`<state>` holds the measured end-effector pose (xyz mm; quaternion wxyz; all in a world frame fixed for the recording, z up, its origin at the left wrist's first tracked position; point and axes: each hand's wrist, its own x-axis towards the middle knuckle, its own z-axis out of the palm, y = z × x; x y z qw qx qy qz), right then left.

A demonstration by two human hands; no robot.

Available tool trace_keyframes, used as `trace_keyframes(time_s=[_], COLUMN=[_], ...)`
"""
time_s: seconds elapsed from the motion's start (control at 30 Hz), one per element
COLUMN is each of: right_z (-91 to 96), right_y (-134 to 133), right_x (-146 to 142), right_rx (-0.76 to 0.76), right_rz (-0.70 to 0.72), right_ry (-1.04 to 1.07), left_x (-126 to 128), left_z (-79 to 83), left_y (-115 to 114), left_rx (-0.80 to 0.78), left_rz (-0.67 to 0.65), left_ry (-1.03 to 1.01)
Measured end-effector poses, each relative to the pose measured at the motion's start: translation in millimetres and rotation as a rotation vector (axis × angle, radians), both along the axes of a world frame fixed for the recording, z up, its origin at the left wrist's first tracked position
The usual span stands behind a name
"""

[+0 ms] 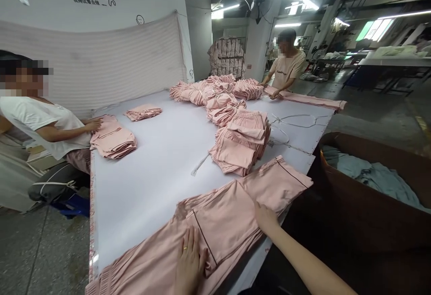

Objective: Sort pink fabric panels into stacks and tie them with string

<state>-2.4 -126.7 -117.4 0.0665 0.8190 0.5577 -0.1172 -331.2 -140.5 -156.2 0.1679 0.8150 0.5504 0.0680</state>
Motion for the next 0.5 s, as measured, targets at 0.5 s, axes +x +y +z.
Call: trace_keyframes(time_s=[0.5], right_z=[-10.0], right_y=[0], right_x=[-234], right_rx=[0.057], right_rz=[0.416], right_ry=[0.213], left_x=[-15], left_z=[-1.1], left_y=[6], left_rx=[-0.333], left_rz=[0.708], left_ry=[-0.859])
